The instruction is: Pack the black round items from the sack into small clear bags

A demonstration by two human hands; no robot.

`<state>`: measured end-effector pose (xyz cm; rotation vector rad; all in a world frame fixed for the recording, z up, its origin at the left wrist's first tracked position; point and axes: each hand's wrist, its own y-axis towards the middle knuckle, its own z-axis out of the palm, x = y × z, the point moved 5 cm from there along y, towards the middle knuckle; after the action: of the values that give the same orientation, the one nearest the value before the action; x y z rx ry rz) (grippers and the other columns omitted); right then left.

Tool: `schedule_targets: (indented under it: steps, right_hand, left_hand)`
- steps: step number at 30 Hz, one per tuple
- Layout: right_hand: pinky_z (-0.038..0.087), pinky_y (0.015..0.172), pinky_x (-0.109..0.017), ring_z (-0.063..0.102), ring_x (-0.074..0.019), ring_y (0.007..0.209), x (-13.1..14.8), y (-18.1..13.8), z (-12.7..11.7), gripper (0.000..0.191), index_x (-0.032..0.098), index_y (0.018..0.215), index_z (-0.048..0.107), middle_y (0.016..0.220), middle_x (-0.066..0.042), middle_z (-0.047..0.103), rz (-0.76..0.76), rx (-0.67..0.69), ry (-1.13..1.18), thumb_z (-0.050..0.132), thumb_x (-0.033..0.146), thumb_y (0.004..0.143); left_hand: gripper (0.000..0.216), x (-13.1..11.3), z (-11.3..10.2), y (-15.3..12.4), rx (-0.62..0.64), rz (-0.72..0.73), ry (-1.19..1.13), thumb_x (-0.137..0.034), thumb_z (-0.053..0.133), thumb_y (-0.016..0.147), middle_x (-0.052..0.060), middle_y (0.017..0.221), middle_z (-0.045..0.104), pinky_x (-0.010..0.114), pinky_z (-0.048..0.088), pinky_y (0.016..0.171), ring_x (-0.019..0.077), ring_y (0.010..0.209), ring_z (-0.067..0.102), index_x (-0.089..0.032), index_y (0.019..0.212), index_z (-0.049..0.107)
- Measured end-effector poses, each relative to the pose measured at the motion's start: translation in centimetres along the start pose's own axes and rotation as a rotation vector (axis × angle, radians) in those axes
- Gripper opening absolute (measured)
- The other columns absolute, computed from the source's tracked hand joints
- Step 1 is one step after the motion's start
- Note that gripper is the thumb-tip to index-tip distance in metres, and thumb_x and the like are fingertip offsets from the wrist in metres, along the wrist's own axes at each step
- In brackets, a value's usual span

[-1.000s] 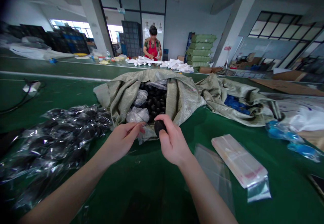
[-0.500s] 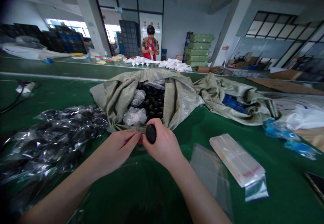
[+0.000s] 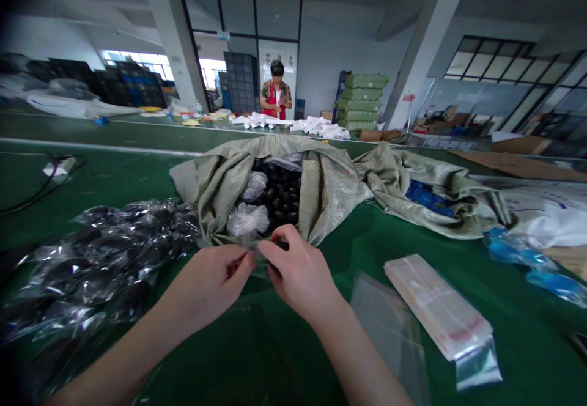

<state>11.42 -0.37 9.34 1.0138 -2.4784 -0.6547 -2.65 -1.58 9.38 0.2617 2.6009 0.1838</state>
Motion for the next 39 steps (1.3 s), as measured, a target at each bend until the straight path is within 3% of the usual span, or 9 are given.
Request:
schedule_targets:
  steps: [3,8,12,18,23,29,34,39]
  right_hand:
    - [0.047,0.059,-0.027,0.06,-0.0168,0.081,0.4,0.0,0.0,0.032,0.024,0.112,0.058,0.109,-0.007,0.053,-0.037,0.127,-0.105,0.053,0.012,0.083]
    - [0.042,0.053,-0.026,0.058,-0.0152,0.07,0.7,-0.2,0.1,0.026,0.024,0.114,0.058,0.101,-0.007,0.054,0.072,0.223,-0.147,0.051,0.021,0.089]
    - [0.047,0.059,-0.028,0.057,-0.0158,0.074,1.4,-0.3,0.0,0.035,0.023,0.123,0.053,0.106,-0.009,0.051,0.121,0.236,-0.033,0.052,0.028,0.089]
    - [0.052,0.076,-0.035,0.059,-0.0196,0.089,1.4,-0.3,0.0,0.043,0.019,0.13,0.049,0.113,-0.011,0.051,0.128,0.259,0.105,0.051,0.019,0.086]
    - [0.048,0.095,-0.039,0.058,-0.022,0.106,0.6,0.0,0.3,0.041,0.015,0.122,0.055,0.111,-0.01,0.059,0.134,0.174,0.283,0.061,0.015,0.081]
    - [0.05,0.095,-0.039,0.06,-0.0206,0.105,-0.5,0.0,0.0,0.042,0.021,0.119,0.062,0.113,-0.008,0.06,0.196,0.07,0.372,0.07,0.018,0.078]
    - [0.043,0.105,-0.04,0.054,-0.0203,0.118,-0.2,0.1,0.1,0.045,0.022,0.127,0.057,0.125,-0.01,0.056,0.075,0.124,0.402,0.06,0.01,0.083]
    - [0.047,0.1,-0.041,0.056,-0.0216,0.112,0.2,-0.1,0.4,0.051,0.021,0.132,0.051,0.122,-0.011,0.055,0.079,0.188,0.369,0.056,0.009,0.083]
  left_hand:
    - [0.037,-0.2,0.1,-0.1,-0.01,0.036,-0.001,-0.035,0.038,0.093,0.003,0.064,0.059,0.029,0.031,0.057,0.015,0.056,0.051,-0.02,0.064,0.054]
    - [0.031,-0.8,0.4,-0.2,-0.05,0.136,0.031,-0.029,0.04,0.091,0.005,0.072,0.059,0.03,0.038,0.064,0.0169,0.067,0.053,-0.019,0.068,0.058]
    - [0.025,-1.2,0.5,-0.2,-0.093,0.205,0.009,-0.025,0.045,0.089,0.007,0.081,0.058,0.031,0.044,0.072,0.0187,0.079,0.055,-0.018,0.071,0.061]
    - [0.024,-1.2,0.7,0.0,-0.112,0.238,0.004,-0.02,0.045,0.089,0.007,0.082,0.057,0.033,0.047,0.077,0.0187,0.081,0.054,-0.016,0.07,0.059]
    - [0.024,-1.2,0.5,0.0,-0.121,0.242,0.05,-0.022,0.045,0.089,0.007,0.081,0.057,0.033,0.047,0.073,0.0188,0.078,0.054,-0.016,0.071,0.059]
    - [0.027,-0.7,0.1,0.4,-0.087,0.225,-0.029,-0.023,0.041,0.091,0.006,0.08,0.059,0.032,0.046,0.072,0.0183,0.079,0.057,-0.017,0.071,0.058]
    - [0.027,-0.7,0.2,0.7,-0.033,0.254,-0.092,-0.02,0.04,0.092,0.006,0.082,0.061,0.032,0.046,0.074,0.0178,0.081,0.058,-0.016,0.077,0.061]
    - [0.026,-1.0,0.2,0.6,-0.002,0.292,-0.125,-0.02,0.04,0.092,0.005,0.08,0.062,0.031,0.046,0.072,0.0165,0.077,0.058,-0.016,0.077,0.06]
